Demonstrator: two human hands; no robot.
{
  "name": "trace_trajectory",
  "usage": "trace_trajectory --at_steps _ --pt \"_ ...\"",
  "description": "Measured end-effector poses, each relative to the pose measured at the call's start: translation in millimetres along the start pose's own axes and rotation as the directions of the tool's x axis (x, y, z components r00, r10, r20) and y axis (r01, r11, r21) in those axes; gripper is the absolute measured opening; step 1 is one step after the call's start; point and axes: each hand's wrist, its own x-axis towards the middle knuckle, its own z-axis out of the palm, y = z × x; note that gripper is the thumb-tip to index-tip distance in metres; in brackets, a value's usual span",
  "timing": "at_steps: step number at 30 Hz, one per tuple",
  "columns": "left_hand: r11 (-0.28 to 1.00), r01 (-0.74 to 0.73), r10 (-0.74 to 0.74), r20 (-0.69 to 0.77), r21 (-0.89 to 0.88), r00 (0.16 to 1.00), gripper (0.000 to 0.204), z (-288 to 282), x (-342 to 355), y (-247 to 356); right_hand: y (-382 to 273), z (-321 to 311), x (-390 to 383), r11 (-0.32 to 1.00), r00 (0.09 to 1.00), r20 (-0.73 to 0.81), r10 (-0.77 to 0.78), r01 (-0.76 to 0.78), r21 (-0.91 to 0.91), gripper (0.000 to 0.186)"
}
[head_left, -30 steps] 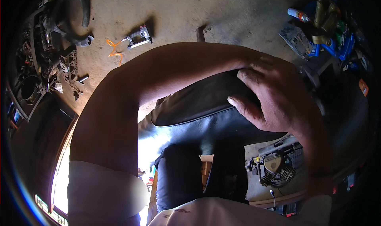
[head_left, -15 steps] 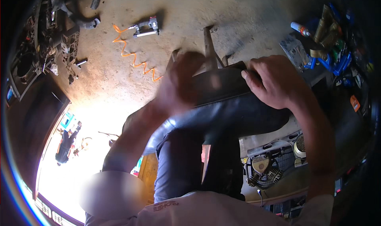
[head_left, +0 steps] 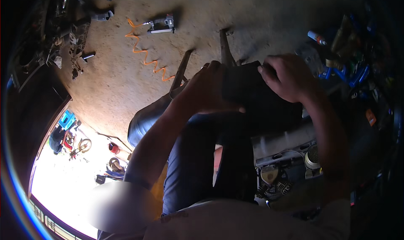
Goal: Re-upholstering a motorcycle seat using a pneumatic staple gun to secure the leather cover.
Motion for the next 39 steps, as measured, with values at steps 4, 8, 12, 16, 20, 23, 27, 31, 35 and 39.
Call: trace_trajectory --at_steps 4,8,12,16,20,23,27,31,35,39 --pt "0.998 -0.025 0.022 0.067 0.053 0.997 0.113 -3 15 -11 -4 1 3 1.000 1.000 -0.002 0.009 -0.009 -0.030 0.039" --pt "0.995 -0.004 0.013 0.097 -0.096 0.995 0.114 -2 20 -15 -8 -1 3 0.997 0.998 0.038 0.048 -0.045 -0.062 0.043" --pt "0.967 -0.031 0.047 0.058 -0.251 0.997 0.090 16 22 -44 -18 -6 3 0.995 0.992 0.084 0.091 -0.087 -0.056 0.043" --pt "0.975 0.148 -0.150 -0.002 -0.165 0.989 0.063 16 44 -28 -4 0 1 0.995 0.993 0.070 0.095 -0.096 0.009 0.041" --pt "1.000 -0.016 0.016 0.109 0.004 0.994 0.070 12 67 -40 -4 5 6 0.987 1.000 -0.001 0.019 -0.019 0.160 0.041" --pt "0.971 0.191 -0.154 0.237 -0.144 0.959 0.057 15 84 -42 -7 -3 14 0.985 0.987 0.127 0.095 -0.112 0.133 0.043" --pt "0.980 0.173 -0.135 0.307 -0.100 0.942 0.042 2 84 -29 6 1 21 0.990 0.959 0.251 0.132 -0.139 0.014 0.041" --pt "0.913 -0.295 0.224 0.259 0.282 0.940 0.029 -9 73 -29 -10 -12 29 0.974 0.898 0.393 0.198 -0.224 0.021 0.046" --pt "0.904 -0.392 0.379 -0.103 -0.173 0.920 0.021 14 48 -15 3 2 30 0.973 0.922 0.340 0.185 -0.221 0.069 0.044" --pt "0.957 -0.252 0.266 0.087 -0.143 0.960 0.031 10 61 19 38 22 25 0.968 0.947 0.274 -0.165 0.209 -0.141 0.026"
